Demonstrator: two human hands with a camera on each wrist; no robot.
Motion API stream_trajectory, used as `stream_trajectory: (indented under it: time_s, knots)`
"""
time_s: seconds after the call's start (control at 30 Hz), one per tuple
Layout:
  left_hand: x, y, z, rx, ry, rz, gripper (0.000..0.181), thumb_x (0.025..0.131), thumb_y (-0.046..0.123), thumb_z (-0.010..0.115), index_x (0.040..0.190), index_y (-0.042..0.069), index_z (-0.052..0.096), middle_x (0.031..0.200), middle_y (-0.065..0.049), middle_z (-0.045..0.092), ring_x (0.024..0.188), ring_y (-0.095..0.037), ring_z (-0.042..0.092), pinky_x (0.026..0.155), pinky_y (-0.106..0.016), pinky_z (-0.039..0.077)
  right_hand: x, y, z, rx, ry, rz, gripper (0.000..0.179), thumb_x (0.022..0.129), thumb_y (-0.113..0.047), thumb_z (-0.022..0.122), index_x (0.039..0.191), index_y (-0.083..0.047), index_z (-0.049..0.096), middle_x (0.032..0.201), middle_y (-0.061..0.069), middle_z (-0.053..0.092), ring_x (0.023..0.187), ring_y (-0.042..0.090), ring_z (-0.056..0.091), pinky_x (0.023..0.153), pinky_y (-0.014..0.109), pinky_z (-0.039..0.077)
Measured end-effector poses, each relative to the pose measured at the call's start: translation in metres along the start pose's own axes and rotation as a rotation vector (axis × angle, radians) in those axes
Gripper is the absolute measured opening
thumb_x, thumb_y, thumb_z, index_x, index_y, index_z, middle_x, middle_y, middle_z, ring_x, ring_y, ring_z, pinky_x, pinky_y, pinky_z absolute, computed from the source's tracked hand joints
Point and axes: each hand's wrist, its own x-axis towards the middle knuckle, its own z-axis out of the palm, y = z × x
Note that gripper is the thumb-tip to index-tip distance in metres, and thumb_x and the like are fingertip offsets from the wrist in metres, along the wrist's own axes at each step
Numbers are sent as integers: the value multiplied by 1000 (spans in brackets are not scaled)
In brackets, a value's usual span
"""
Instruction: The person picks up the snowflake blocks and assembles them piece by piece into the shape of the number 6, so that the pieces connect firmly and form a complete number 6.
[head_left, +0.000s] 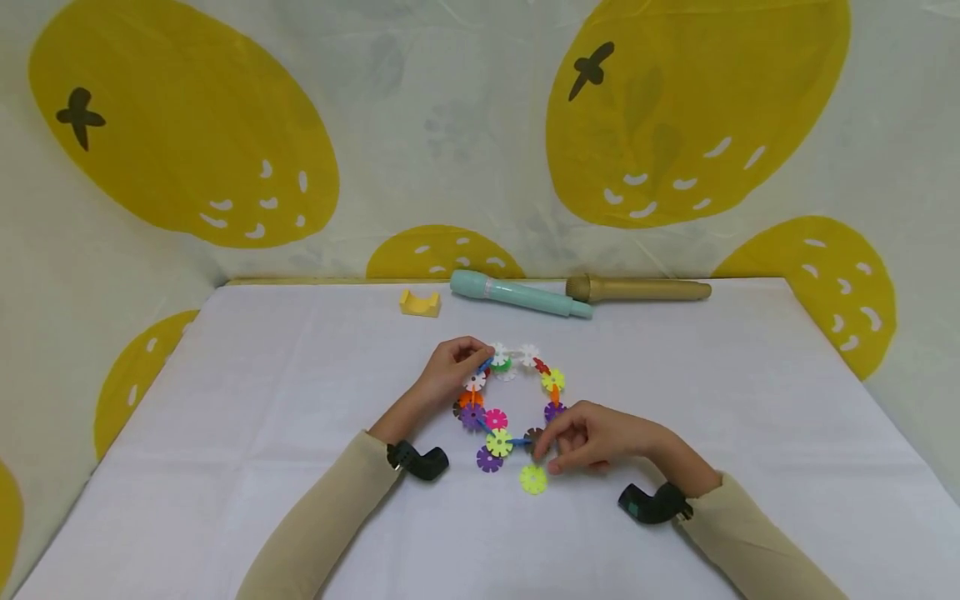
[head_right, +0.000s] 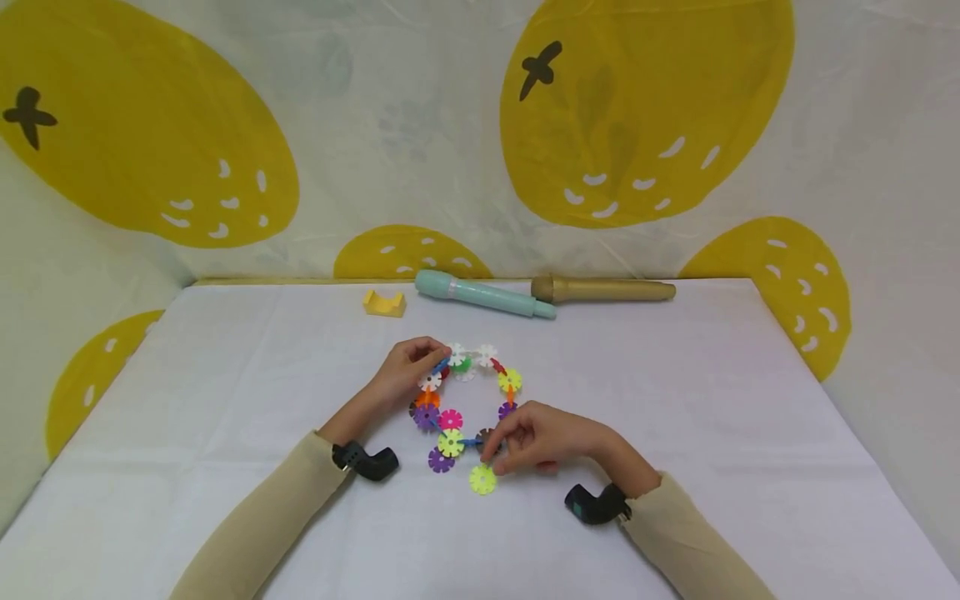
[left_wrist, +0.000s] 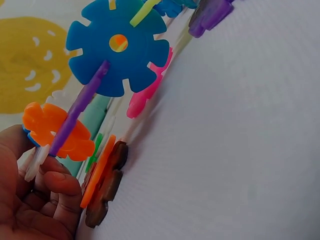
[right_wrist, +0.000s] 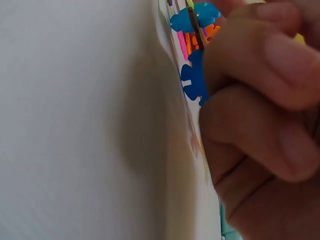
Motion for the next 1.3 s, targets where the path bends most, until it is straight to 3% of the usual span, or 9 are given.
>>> stream_trajectory:
  time_s: [0.17,0.43,0.73,1.07,1.3]
  knots:
    - [-1,2,0,6,-6,-13,21,97,22,61,100,2,69,82,-1,57,78,-16,47,67,-22,39,2,1,3,-22,-64,18,30,92,-4,66,120,6,62,59,22,43,36,23,36,36,25,34]
    - [-1,2,1,12,-10,-16,21,97,22,61,100,2,69,83,-2,58,78,-15,48,67,-22,40,6,1,9,-178,-53,93,38,88,-11,72,125,-5,65,53,10,35,42,3,36,43,17,32]
    - [-1,0,1,19,-24,-13,22,97,22,61,102,1,68,85,-2,59,78,-15,48,68,-22,41,6,2,10,-240,-30,107,25,87,-13,73,112,-9,69,53,-1,37,40,-1,38,41,16,33]
    - [0,0,2,20,-33,-22,23,98,23,60,104,2,68,85,-2,59,79,-16,49,68,-21,41,2,1,6,-100,-38,102,13,88,-9,71,95,-1,64,56,18,41,41,8,43,43,16,37]
    - [0,1,2,21,-28,-21,22,98,22,61,104,2,68,86,-3,59,80,-16,49,68,-21,41,5,1,3,-153,-51,-24,12,88,-11,72,95,-3,66,66,16,49,59,3,41,52,18,33]
